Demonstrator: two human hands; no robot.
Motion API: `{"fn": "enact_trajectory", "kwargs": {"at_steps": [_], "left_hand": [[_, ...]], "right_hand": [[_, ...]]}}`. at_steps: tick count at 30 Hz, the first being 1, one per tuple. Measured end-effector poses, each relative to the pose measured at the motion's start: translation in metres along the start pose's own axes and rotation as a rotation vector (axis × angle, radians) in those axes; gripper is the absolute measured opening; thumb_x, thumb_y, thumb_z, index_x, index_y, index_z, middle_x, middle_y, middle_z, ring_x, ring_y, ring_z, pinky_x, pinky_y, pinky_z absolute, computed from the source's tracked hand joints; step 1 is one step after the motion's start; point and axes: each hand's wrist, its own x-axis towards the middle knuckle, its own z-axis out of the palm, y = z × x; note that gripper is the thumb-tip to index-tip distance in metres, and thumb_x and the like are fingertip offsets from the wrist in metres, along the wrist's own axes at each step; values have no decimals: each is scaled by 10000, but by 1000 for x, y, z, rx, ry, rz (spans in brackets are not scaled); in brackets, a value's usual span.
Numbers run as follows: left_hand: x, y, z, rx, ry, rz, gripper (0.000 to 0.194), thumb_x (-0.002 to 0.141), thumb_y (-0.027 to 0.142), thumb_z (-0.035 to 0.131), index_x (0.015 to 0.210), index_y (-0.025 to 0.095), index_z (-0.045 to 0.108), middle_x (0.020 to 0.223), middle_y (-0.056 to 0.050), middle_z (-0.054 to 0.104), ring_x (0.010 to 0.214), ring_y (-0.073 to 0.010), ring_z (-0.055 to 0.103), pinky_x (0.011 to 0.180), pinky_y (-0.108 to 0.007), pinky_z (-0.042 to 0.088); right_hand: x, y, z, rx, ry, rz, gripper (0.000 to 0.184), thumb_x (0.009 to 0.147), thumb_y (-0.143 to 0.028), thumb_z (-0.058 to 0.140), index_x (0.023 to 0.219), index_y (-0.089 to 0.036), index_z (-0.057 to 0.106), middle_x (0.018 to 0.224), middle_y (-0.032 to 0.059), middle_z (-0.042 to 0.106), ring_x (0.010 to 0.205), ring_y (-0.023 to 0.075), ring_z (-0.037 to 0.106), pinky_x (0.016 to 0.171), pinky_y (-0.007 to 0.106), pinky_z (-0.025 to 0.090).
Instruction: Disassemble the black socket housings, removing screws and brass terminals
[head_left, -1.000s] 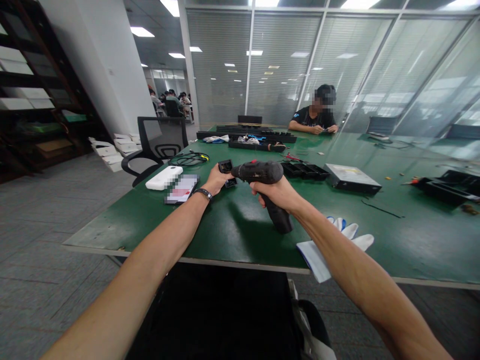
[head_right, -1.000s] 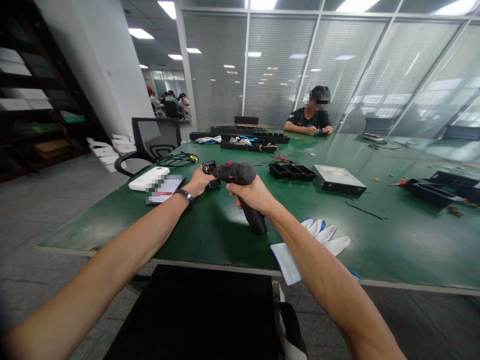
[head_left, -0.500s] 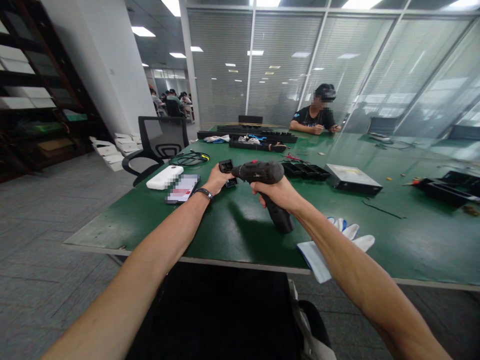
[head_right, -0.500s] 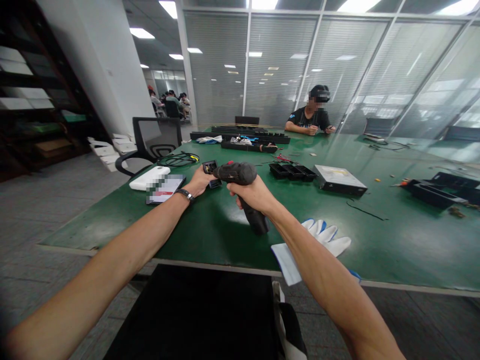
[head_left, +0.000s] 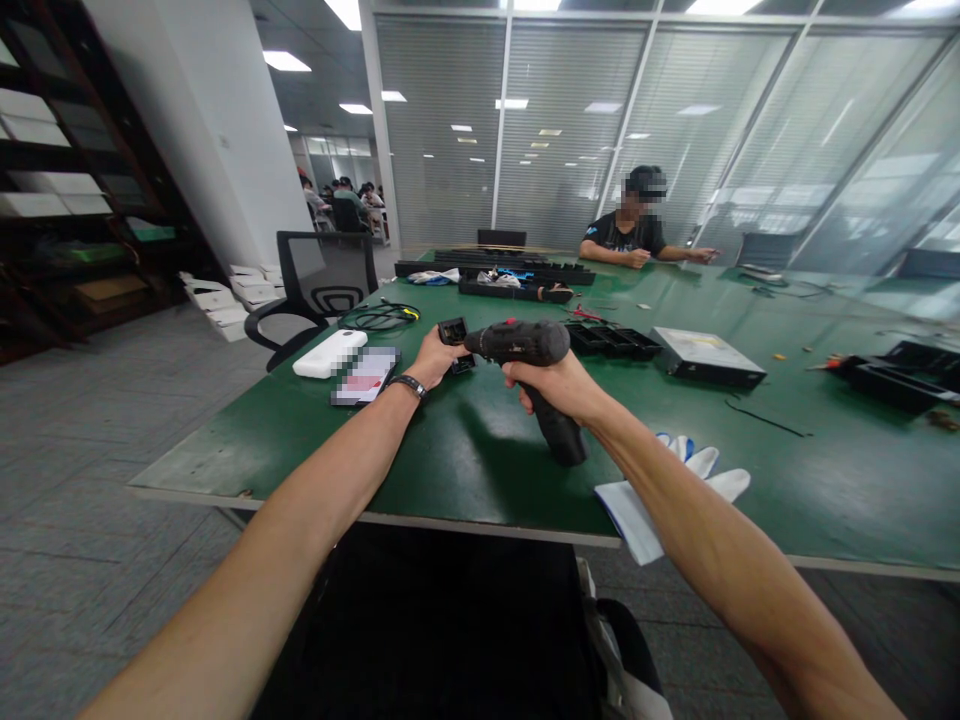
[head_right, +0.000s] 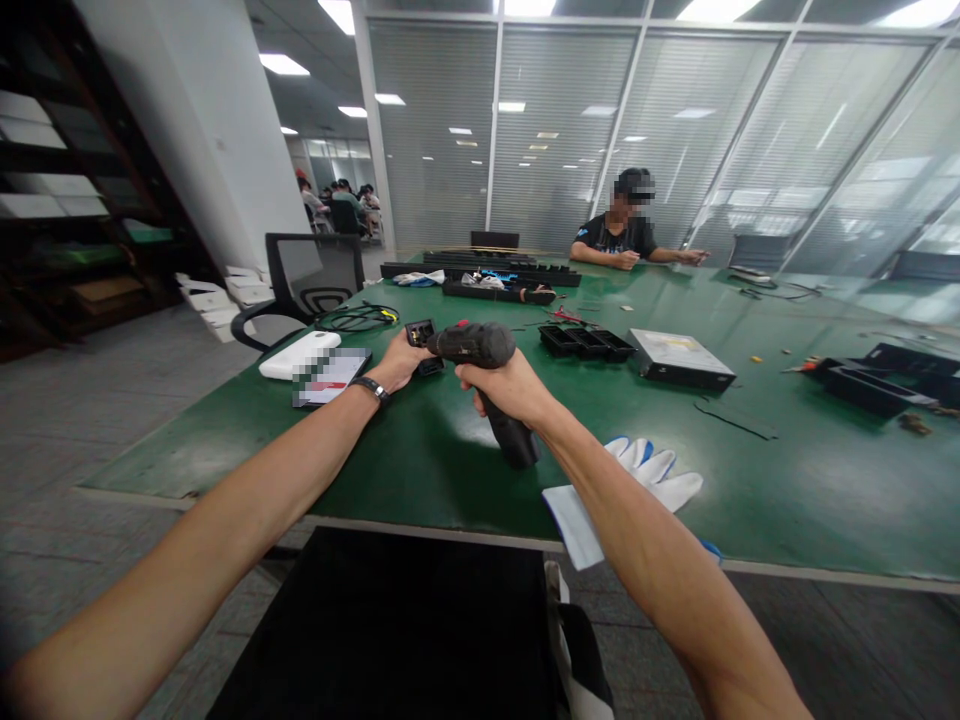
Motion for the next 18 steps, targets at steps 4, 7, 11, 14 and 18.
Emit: {"fn": "enact_trajectory", "kwargs": {"at_steps": [4, 7, 11, 14, 18], "left_hand": [[-1, 1, 0, 8, -2, 9, 688, 391, 278, 1002, 962, 165, 635, 947, -47, 716, 874, -196, 660, 928, -391, 536], [-1, 1, 0, 8, -2, 7, 684, 392, 275, 1002, 957, 167, 632, 940, -47, 720, 882, -203, 668, 928, -397, 541], [0, 0, 0, 9, -10, 5, 686, 399, 274, 1002, 968, 169, 633, 944, -45, 725, 884, -206, 672, 929, -407, 546], [1, -1, -1, 9, -9, 12, 683, 404, 275, 1001, 973, 168, 639, 955, -47, 723, 875, -202, 668, 930, -409, 544], [2, -3, -2, 7, -10, 18, 680, 408, 274, 1001, 972, 167, 636, 951, -45, 722, 859, -195, 664, 919, -406, 550]], "right_hand": [[0, 0, -1, 2, -13, -7, 149, 800, -304, 726, 833, -193, 632, 709, -3, 665, 435, 121, 576, 393, 254, 476], [0, 0, -1, -4, -12, -4, 159, 797, -314, 728, 820, -189, 633, 727, 7, 681, 437, 118, 579, 394, 252, 477], [0, 1, -1, 10, -11, -2, 160, 794, -312, 732, 841, -191, 637, 729, 7, 682, 439, 118, 580, 395, 249, 478], [0, 1, -1, -3, -18, -12, 158, 801, -315, 727, 799, -191, 628, 698, 2, 661, 437, 117, 572, 398, 249, 481], [0, 1, -1, -2, -10, -18, 150, 807, -305, 721, 808, -180, 636, 729, 21, 680, 435, 117, 571, 389, 250, 473]]}}
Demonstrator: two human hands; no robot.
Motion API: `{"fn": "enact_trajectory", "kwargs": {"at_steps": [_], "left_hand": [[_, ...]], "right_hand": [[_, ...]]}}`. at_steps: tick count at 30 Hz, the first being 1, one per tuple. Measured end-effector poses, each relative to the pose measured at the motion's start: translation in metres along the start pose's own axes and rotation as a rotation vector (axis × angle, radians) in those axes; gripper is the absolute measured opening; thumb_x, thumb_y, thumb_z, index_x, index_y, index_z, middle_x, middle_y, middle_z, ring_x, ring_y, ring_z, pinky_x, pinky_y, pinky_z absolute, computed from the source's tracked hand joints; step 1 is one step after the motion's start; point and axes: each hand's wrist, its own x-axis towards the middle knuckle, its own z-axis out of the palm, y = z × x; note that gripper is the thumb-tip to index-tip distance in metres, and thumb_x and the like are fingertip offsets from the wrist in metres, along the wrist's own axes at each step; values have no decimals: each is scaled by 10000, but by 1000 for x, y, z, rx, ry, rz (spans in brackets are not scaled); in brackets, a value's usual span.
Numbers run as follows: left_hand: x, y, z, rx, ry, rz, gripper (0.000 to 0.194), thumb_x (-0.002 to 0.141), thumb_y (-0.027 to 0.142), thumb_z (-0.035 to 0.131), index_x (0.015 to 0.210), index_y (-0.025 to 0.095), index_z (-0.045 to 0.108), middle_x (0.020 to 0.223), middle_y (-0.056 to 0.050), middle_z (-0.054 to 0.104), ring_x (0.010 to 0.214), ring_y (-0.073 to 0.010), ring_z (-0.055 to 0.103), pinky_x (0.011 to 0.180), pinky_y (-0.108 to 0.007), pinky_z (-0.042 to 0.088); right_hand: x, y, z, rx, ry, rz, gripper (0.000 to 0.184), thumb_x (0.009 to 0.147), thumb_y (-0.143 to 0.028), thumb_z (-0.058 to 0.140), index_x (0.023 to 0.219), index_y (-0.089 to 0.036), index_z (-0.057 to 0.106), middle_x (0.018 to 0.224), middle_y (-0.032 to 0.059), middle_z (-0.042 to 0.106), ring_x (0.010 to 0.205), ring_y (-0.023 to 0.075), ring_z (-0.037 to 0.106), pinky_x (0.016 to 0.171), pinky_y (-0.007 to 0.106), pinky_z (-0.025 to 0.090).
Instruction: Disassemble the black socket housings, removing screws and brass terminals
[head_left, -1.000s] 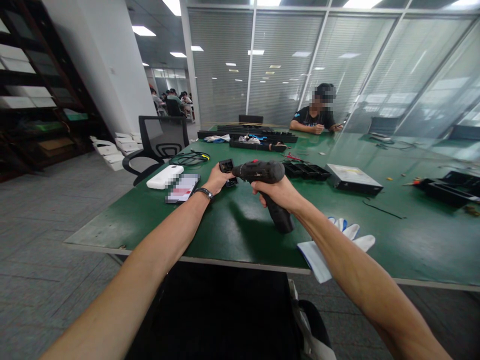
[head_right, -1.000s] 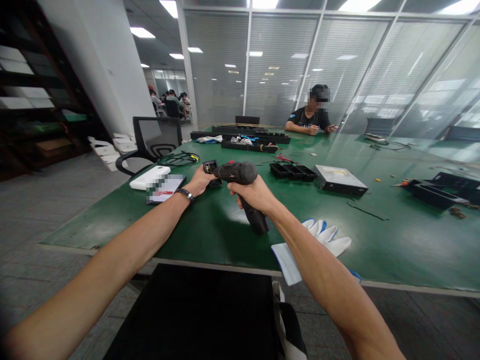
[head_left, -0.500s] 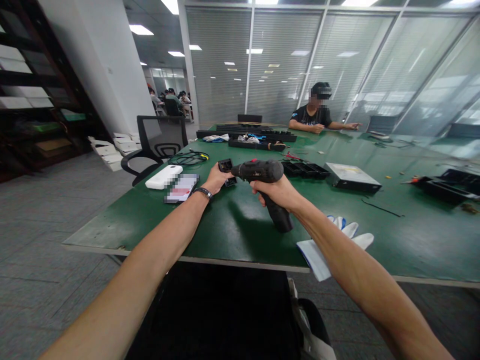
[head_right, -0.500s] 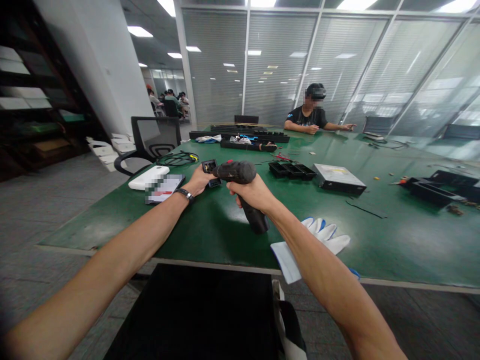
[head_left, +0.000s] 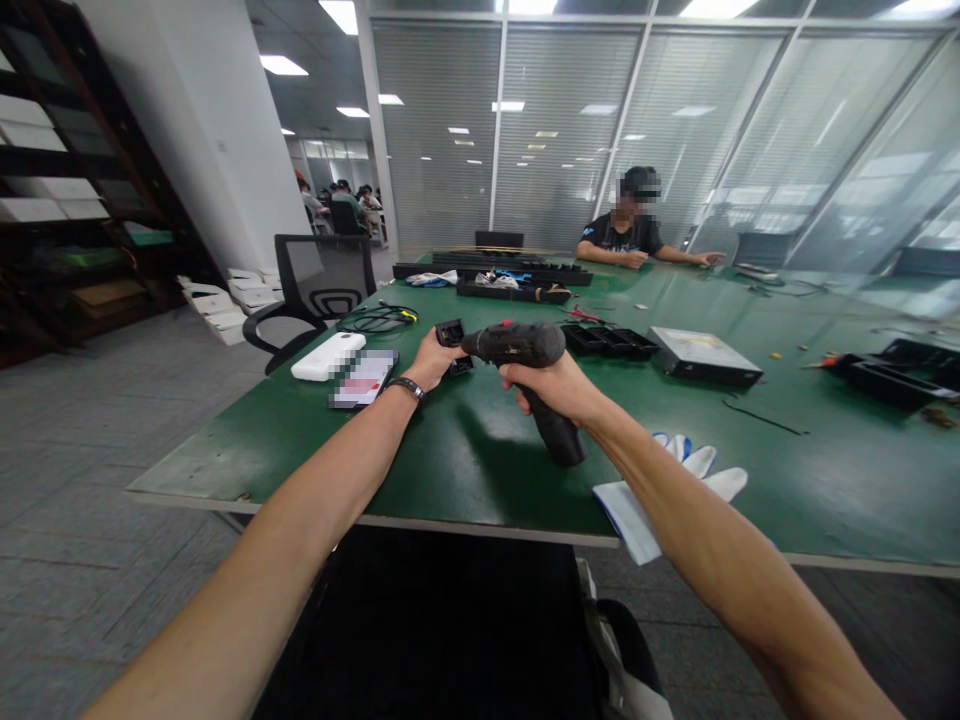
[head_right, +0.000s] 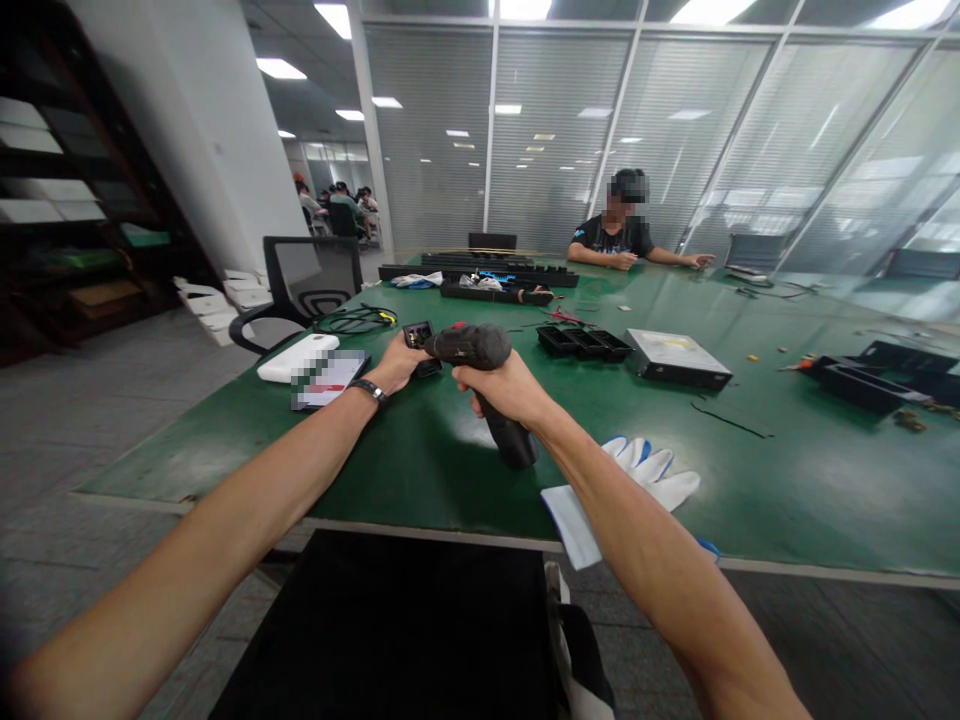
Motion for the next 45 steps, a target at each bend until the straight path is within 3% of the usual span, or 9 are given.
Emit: {"fn": "enact_trajectory", "kwargs": {"at_steps": [45], "left_hand": [[-3, 3, 1, -3, 1, -3, 685, 403, 269, 1000, 978, 162, 643, 939, -46, 725, 895, -212, 673, 928, -408, 546]], "right_hand": [[1, 1, 1, -3, -4, -2, 138, 818, -279, 714, 819, -176, 623, 696, 4, 644, 424, 119, 571, 387, 250, 477]]}}
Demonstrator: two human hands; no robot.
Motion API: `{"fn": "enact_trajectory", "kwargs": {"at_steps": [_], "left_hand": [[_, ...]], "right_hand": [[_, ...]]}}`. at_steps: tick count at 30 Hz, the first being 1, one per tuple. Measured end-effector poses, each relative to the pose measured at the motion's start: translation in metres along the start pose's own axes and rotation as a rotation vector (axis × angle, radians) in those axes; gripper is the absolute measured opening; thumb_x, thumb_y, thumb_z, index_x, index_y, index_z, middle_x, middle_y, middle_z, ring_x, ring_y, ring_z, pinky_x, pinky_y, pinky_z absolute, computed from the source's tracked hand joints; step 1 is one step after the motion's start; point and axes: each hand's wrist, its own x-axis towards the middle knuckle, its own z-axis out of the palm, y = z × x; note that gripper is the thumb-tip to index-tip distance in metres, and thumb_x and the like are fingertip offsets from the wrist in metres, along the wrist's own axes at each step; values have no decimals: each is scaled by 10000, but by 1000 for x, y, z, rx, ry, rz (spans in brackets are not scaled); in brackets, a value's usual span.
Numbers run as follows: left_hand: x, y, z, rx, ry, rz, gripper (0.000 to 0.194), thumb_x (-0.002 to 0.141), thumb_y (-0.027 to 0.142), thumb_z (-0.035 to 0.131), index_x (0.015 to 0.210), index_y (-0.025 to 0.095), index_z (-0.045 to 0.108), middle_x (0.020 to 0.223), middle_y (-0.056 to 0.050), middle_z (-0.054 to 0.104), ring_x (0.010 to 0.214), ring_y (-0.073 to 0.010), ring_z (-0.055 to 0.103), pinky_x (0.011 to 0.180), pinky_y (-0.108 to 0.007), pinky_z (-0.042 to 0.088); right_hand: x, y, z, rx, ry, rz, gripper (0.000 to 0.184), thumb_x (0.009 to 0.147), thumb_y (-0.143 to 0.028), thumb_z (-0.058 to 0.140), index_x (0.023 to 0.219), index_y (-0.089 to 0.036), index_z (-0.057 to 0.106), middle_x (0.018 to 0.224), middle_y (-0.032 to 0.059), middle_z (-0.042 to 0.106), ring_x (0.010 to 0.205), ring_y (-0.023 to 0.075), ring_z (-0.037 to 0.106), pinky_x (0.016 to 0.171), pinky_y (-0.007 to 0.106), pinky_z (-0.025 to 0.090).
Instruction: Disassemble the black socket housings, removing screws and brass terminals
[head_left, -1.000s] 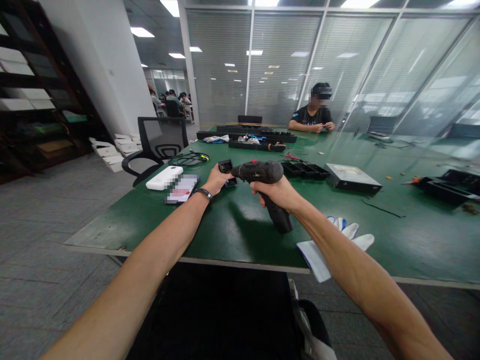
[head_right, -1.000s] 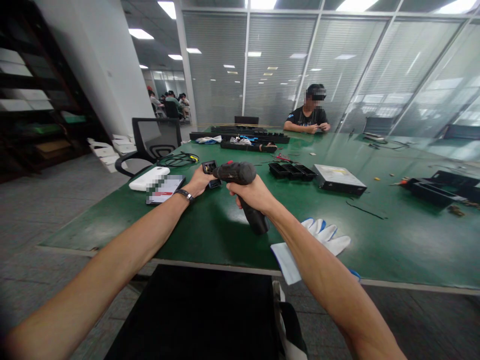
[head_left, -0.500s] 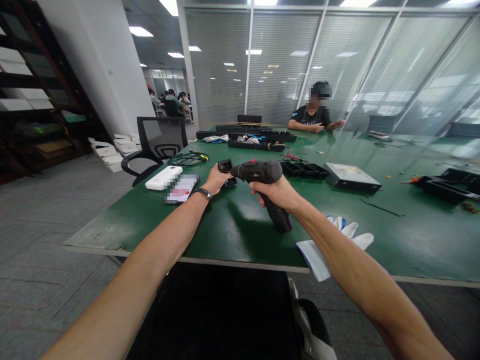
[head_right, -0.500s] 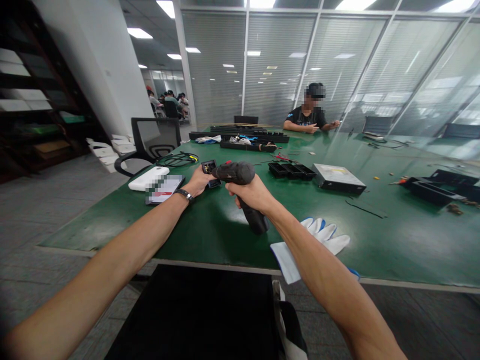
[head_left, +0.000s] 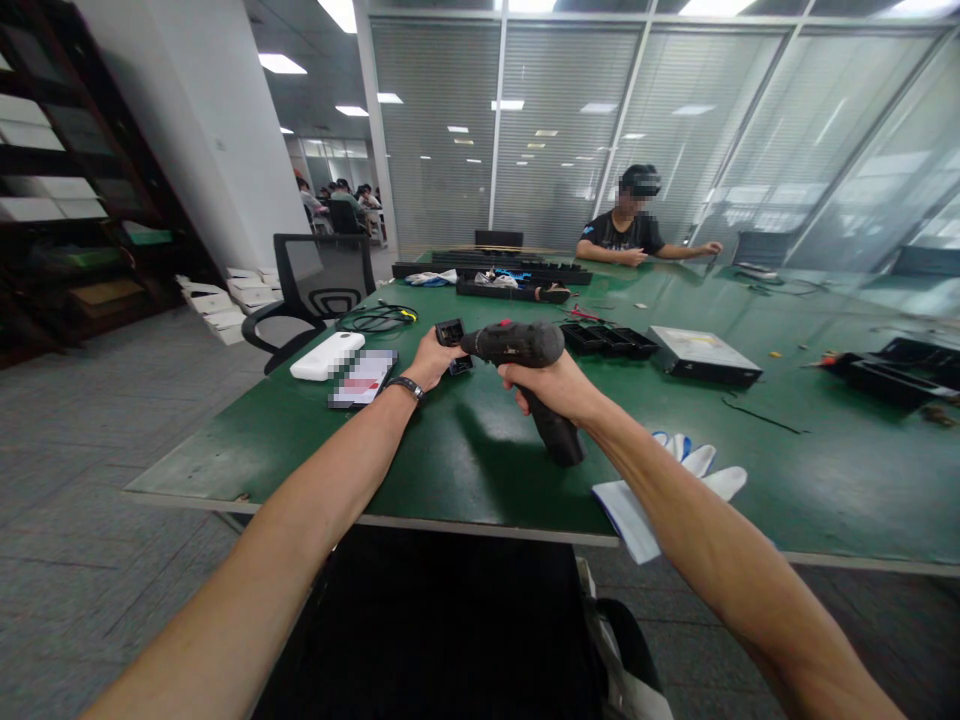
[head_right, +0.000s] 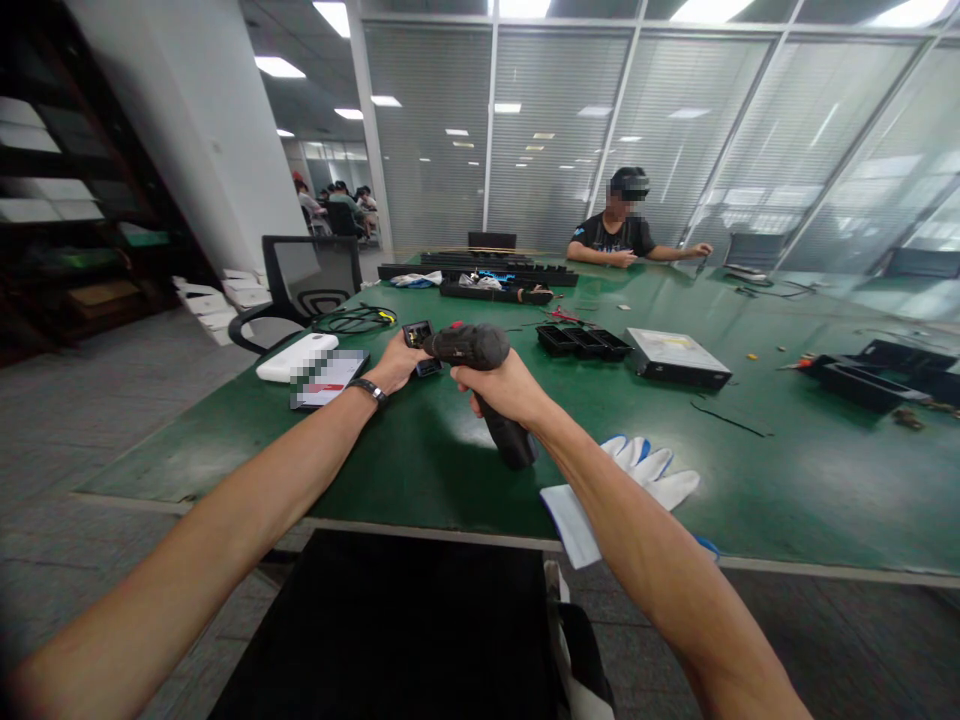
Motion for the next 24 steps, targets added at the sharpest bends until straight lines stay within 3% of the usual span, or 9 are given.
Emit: {"fn": "enact_trajectory", "kwargs": {"at_steps": [11, 18, 24], "left_hand": [[-1, 2, 0, 5, 1, -2, 671, 404, 264, 997, 958, 165, 632, 930, -41, 718, 850, -192, 661, 897, -390, 551], [1, -1, 0, 5, 0, 2, 676, 407, 260, 991, 978, 166, 641, 948, -40, 717, 854, -186, 654, 907, -390, 547], [2, -1, -1, 5, 2, -4, 666, 410, 267, 987, 968, 168, 636, 939, -44, 713, 866, -197, 661, 922, -403, 539]], "right_hand": [[0, 0, -2, 17, -12, -2, 130, 821, -274, 716, 847, -174, 636, 749, 12, 664, 436, 119, 581, 391, 255, 486], [-1, -1, 0, -20, -7, -8, 136, 813, -275, 706, 778, -183, 613, 661, -8, 624, 424, 121, 570, 389, 251, 478], [0, -1, -1, 4, -9, -3, 139, 805, -294, 716, 836, -186, 634, 740, 9, 677, 439, 114, 580, 396, 244, 482]]}}
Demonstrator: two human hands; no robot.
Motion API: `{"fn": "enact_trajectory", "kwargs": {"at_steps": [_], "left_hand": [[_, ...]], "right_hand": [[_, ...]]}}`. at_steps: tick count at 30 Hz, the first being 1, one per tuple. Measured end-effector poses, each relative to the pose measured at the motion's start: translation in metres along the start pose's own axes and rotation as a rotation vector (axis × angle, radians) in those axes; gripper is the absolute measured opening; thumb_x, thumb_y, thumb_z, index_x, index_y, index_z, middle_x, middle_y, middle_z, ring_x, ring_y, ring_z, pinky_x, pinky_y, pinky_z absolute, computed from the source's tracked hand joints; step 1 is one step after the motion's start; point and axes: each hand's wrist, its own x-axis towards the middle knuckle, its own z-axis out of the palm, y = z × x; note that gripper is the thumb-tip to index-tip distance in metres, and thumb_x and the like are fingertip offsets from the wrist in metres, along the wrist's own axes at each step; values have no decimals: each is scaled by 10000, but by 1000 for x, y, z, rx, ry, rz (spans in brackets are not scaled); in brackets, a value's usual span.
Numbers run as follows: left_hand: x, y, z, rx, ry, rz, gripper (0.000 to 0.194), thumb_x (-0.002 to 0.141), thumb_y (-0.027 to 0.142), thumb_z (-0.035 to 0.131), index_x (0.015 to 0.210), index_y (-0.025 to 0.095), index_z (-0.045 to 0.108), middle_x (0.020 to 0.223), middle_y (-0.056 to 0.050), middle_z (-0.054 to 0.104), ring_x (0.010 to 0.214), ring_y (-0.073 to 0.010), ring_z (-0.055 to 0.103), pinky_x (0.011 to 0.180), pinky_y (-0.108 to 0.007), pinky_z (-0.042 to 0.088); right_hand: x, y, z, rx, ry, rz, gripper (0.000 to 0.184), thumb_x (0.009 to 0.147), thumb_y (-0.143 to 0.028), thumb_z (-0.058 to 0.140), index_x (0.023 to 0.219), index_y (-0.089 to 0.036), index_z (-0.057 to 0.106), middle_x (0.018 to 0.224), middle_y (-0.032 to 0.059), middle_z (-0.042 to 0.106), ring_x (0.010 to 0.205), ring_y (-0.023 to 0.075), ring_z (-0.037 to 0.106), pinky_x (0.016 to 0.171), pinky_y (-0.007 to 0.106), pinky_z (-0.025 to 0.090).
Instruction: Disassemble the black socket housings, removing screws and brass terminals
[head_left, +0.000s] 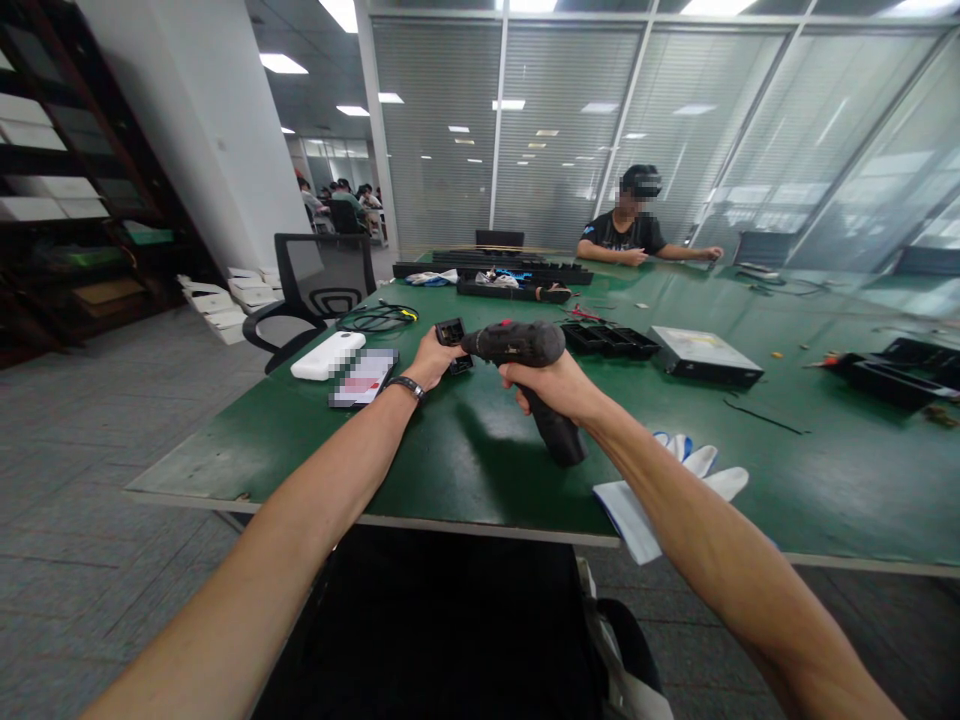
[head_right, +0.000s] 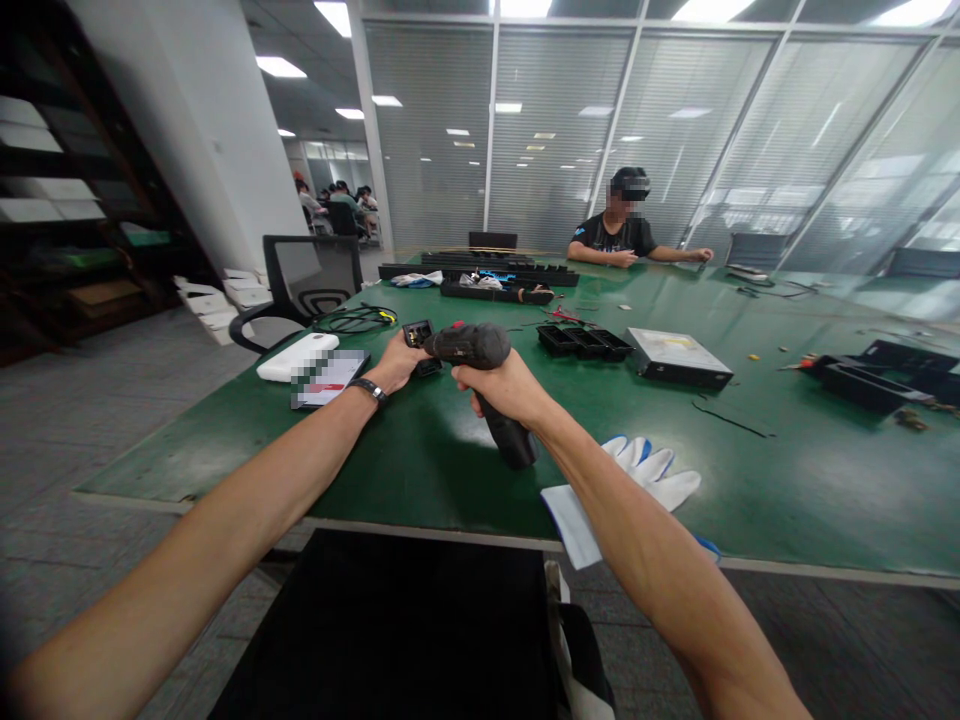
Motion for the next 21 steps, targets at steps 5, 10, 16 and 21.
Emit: {"fn": "enact_trajectory", "kwargs": {"at_steps": [5, 10, 16, 21], "left_hand": [[1, -1, 0, 1, -1, 1, 671, 404, 260, 989, 972, 167, 645, 954, -50, 722, 892, -211, 673, 933, -418, 544], [1, -2, 0, -4, 7, 2, 669, 412, 272, 989, 971, 167, 637, 958, -51, 722, 883, -205, 671, 931, -420, 545], [2, -3, 0, -8, -1, 7, 673, 402, 259, 992, 968, 166, 639, 967, -53, 725, 890, -204, 671, 930, -409, 546], [3, -4, -1, -5, 0, 9, 669, 411, 263, 981, 981, 167, 643, 968, -55, 718, 879, -202, 663, 920, -408, 539]], "right_hand": [[1, 1, 0, -12, 8, 10, 135, 807, -286, 713, 811, -188, 621, 696, -6, 647, 425, 112, 569, 390, 242, 480], [1, 2, 0, -12, -3, -9, 140, 818, -295, 713, 814, -183, 630, 704, -5, 649, 432, 115, 578, 391, 243, 476], [0, 1, 0, -11, 11, 4, 136, 805, -289, 716, 821, -184, 631, 699, -6, 655, 427, 114, 572, 391, 246, 483], [1, 0, 1, -34, 3, -22, 144, 805, -284, 712, 759, -180, 623, 675, 1, 648, 419, 116, 574, 387, 244, 474]]}}
